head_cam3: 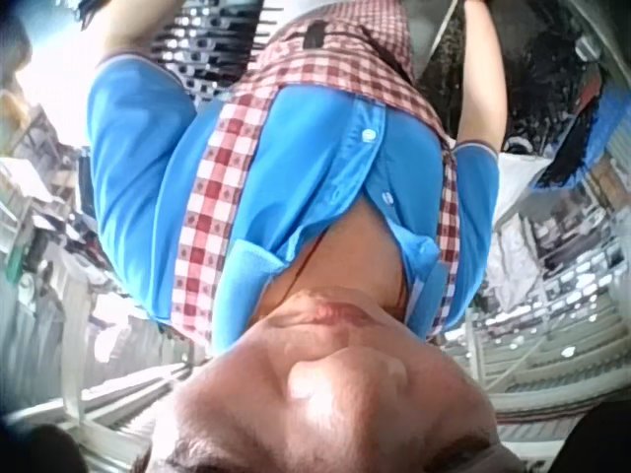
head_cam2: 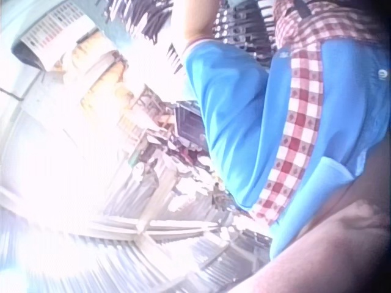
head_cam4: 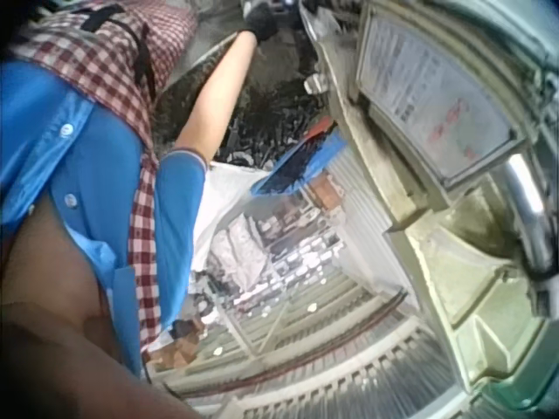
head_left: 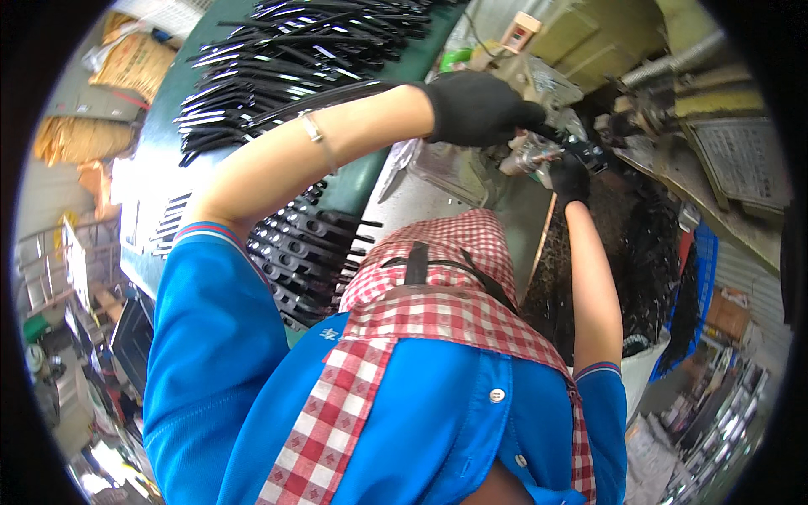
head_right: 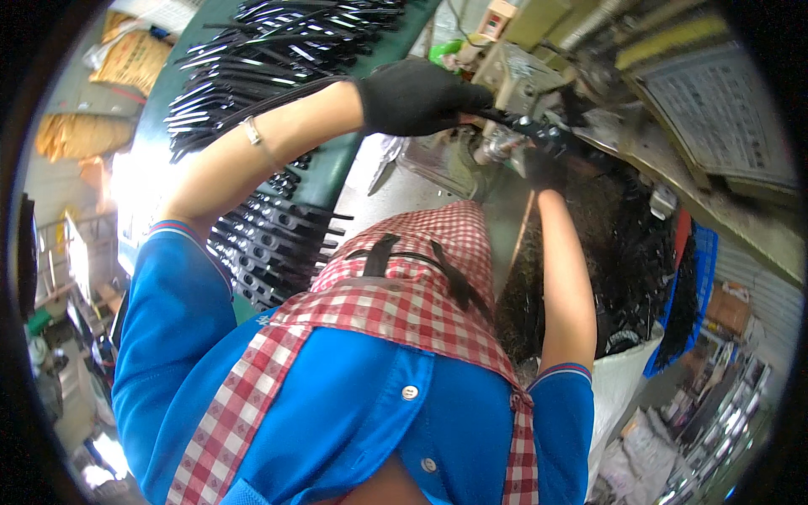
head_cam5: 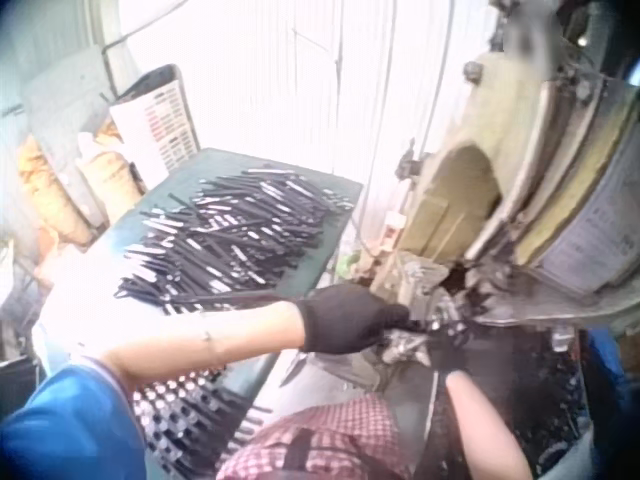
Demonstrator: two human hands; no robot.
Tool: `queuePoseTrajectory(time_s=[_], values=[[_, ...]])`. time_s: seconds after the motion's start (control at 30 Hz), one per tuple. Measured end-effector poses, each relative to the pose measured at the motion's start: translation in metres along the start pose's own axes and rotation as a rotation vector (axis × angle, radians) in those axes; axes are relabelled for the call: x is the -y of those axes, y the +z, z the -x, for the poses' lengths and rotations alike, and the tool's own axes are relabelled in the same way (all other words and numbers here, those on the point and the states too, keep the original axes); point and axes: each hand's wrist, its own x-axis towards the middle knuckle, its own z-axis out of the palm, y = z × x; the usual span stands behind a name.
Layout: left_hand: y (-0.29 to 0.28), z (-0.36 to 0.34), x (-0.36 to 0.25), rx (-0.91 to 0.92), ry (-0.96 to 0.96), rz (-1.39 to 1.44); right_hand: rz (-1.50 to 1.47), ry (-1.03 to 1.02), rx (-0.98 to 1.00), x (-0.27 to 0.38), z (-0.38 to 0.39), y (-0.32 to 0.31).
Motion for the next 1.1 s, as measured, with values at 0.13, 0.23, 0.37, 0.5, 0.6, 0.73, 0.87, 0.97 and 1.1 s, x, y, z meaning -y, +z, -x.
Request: queuePoseTrajectory(time_s=[0.13,0.23,0.37,0.5,0.6,0.73,0.87,0.97,1.1], values=[[-0.014,0.108,0.037,0.229,-0.181,0.072,0.265,0.049,0.158,-0.007,-0.006,0.007],[0.003,0.21,0.082,0.418,-0.442,0.148,0.284,0.101,0.242,-0.008,-0.013,0.009],[0.038,0.309,0.12,0.615,-0.663,-0.022,0.245,0.107,0.26,0.0,-0.012,0.003],[0.061,0.314,0.103,0.294,-0.749,-0.215,0.295,0.204,0.311,0.005,-0.016,0.006],[0.069,0.297,0.095,0.164,-0.837,-0.321,0.309,0.162,0.27,0.001,-0.019,0.011],[0.075,0.298,0.088,0.09,-0.959,-0.235,0.217,0.146,0.256,-0.002,-0.017,0.006],[0.083,0.342,0.081,-0.096,-0.86,-0.191,0.05,0.056,0.111,-0.032,-0.012,0.016],[0.089,0.352,0.069,-0.149,-0.946,-0.18,-0.094,-0.035,0.049,-0.039,-0.005,0.018],[0.083,0.339,0.059,-0.119,-1.046,-0.226,-0.187,-0.12,-0.019,-0.039,-0.009,0.02]])
